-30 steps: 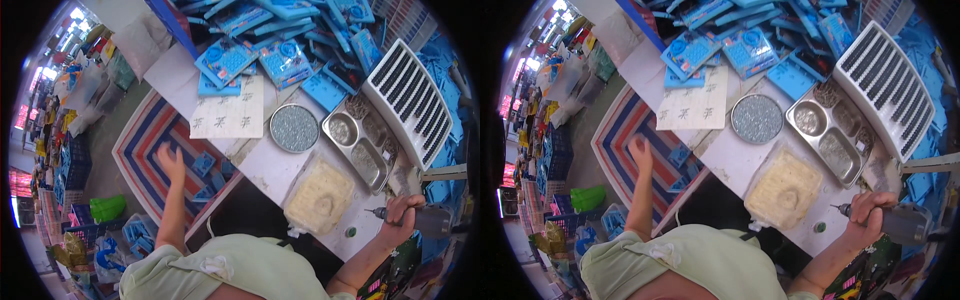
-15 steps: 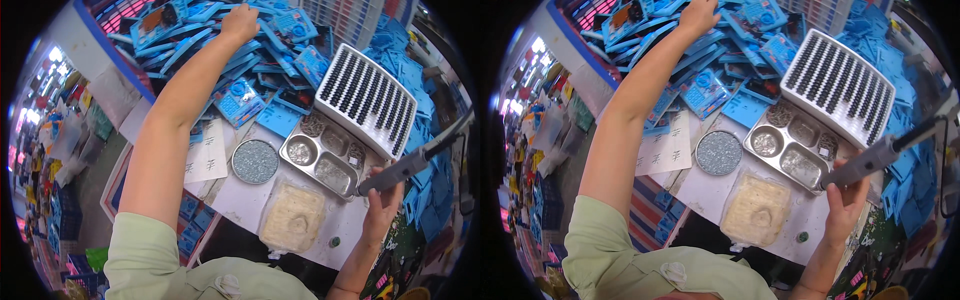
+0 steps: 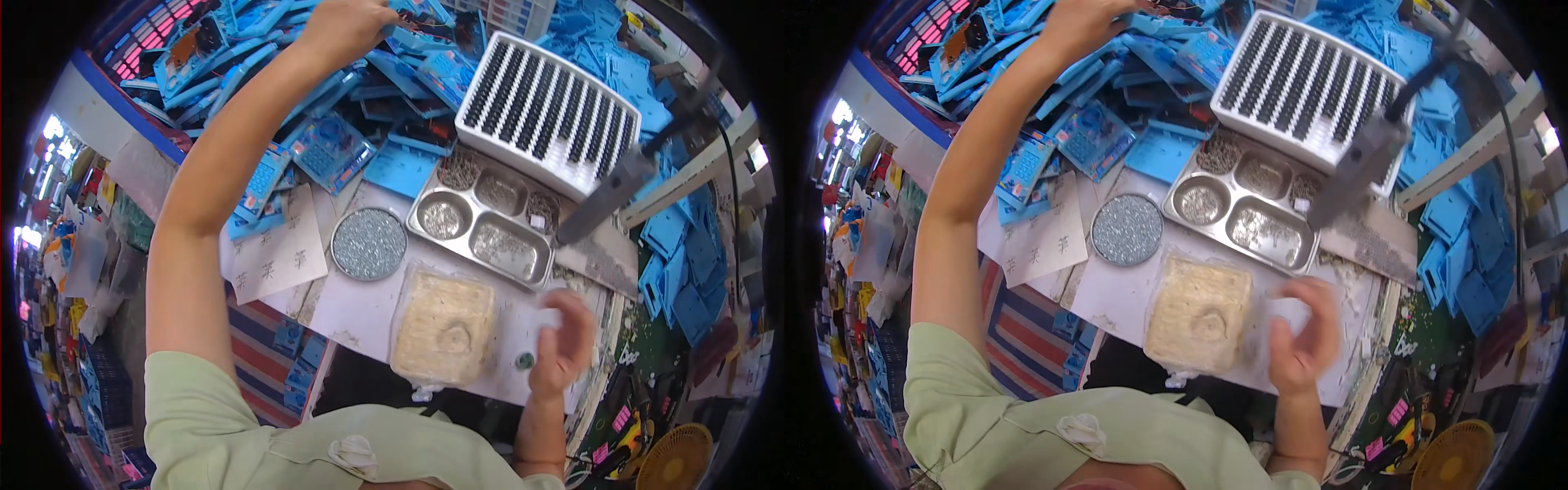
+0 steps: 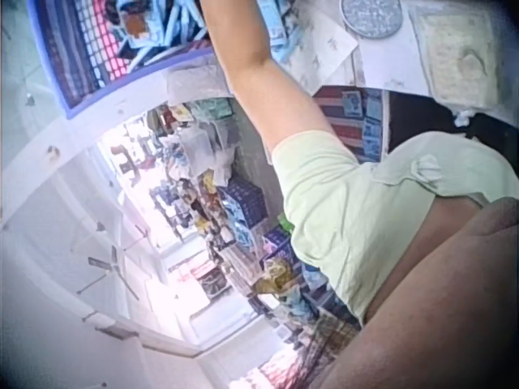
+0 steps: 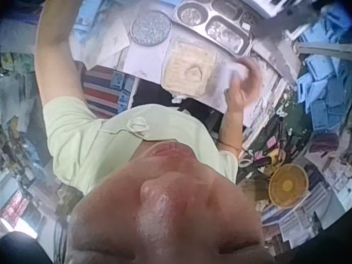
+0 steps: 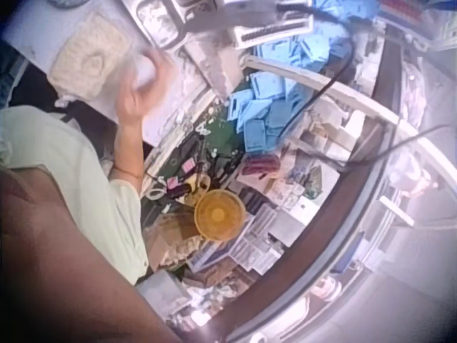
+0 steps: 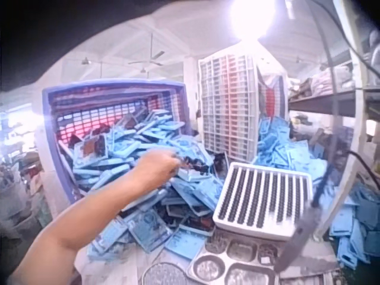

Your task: Assembling electronic components into a blue toy casing, soldering wires, and using an electric screwdriver to fasten the shell.

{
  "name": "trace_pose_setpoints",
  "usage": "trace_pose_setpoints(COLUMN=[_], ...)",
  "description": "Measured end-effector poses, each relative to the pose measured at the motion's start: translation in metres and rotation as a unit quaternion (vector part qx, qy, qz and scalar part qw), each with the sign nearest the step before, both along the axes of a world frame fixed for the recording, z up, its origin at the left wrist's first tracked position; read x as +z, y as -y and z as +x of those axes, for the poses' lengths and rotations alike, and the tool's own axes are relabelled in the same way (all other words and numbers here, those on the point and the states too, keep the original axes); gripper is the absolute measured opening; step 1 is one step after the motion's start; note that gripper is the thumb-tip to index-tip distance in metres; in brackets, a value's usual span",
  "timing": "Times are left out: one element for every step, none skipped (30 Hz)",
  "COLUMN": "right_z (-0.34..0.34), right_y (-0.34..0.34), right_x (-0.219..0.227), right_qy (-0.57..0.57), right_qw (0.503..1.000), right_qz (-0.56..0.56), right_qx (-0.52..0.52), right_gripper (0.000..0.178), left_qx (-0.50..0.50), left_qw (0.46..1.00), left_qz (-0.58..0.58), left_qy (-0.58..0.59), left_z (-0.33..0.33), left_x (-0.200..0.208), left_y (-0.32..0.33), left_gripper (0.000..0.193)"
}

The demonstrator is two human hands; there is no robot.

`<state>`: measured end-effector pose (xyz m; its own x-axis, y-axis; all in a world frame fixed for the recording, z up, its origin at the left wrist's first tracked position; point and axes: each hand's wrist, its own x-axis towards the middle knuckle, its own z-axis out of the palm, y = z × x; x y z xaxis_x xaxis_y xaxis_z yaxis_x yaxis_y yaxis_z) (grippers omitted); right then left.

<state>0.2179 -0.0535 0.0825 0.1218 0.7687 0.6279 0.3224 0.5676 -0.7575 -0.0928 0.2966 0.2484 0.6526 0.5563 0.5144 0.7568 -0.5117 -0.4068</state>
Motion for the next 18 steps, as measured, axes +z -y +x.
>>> trace_pose_setpoints(right_z=[-0.011,-0.017,-0.028,-0.041,-0.052,-0.061,-0.073,-0.074,-0.074,-0.063,-0.055,-0.048,-0.041,-0.034,-0.032,-0.032,-0.029,-0.019], right_y=[0.004,-0.004,-0.017,-0.028,-0.038,-0.045,-0.045,-0.044,-0.041,-0.03,-0.023,-0.015,-0.009,-0.005,0.0,0.004,0.007,0.006], right_x=[0.0,0.001,-0.013,-0.024,-0.031,-0.038,-0.025,-0.031,-0.037,-0.054,-0.057,-0.06,-0.062,-0.064,-0.063,-0.061,-0.06,-0.062], right_qy=[-0.113,-0.125,-0.289,-0.349,-0.423,-0.471,-0.567,-0.573,-0.576,-0.541,-0.507,-0.471,-0.433,-0.396,-0.34,-0.281,-0.218,-0.092], right_qw=[0.975,0.936,0.868,0.823,0.763,0.722,0.68,0.691,0.705,0.729,0.743,0.755,0.765,0.775,0.804,0.829,0.852,0.881], right_qz=[-0.173,-0.281,-0.286,-0.31,-0.303,-0.289,-0.31,-0.315,-0.318,-0.315,-0.347,-0.379,-0.41,-0.438,-0.446,-0.453,-0.456,-0.453], right_qx=[0.08,0.171,0.285,0.323,0.382,0.416,0.348,0.307,0.266,0.277,0.265,0.254,0.242,0.227,0.198,0.169,0.139,0.103], right_gripper=[0.038,0.053,0.057,0.074,0.08,0.079,0.07,0.065,0.061,0.053,0.053,0.053,0.053,0.05,0.048,0.046,0.044,0.042], left_qx=[-0.028,-0.078,-0.131,-0.175,-0.215,-0.229,-0.238,-0.239,-0.241,-0.244,-0.248,-0.251,-0.253,-0.256,-0.259,-0.262,-0.267,-0.265], left_qw=[1.0,0.997,0.99,0.983,0.974,0.969,0.963,0.959,0.953,0.947,0.939,0.93,0.921,0.902,0.892,0.881,0.868,0.867], left_qz=[-0.001,0.02,0.039,0.022,0.005,-0.035,-0.075,-0.102,-0.126,-0.15,-0.172,-0.193,-0.215,-0.266,-0.294,-0.323,-0.348,-0.351], left_qy=[0.011,0.016,0.023,0.049,0.073,0.088,0.105,0.118,0.131,0.146,0.165,0.184,0.204,0.223,0.225,0.227,0.23,0.233], left_z=[0.008,0.013,0.021,0.029,0.034,0.036,0.035,0.033,0.031,0.03,0.03,0.03,0.031,0.03,0.029,0.026,0.027,0.026], left_x=[-0.006,-0.018,-0.034,-0.056,-0.078,-0.097,-0.115,-0.128,-0.14,-0.151,-0.161,-0.17,-0.18,-0.188,-0.204,-0.224,-0.235,-0.243], left_y=[0.042,0.077,0.109,0.14,0.17,0.202,0.232,0.257,0.277,0.292,0.303,0.312,0.319,0.326,0.332,0.34,0.344,0.35], left_gripper=[0.026,0.024,0.023,0.025,0.027,0.029,0.031,0.033,0.036,0.038,0.039,0.041,0.043,0.047,0.043,0.039,0.035,0.032])
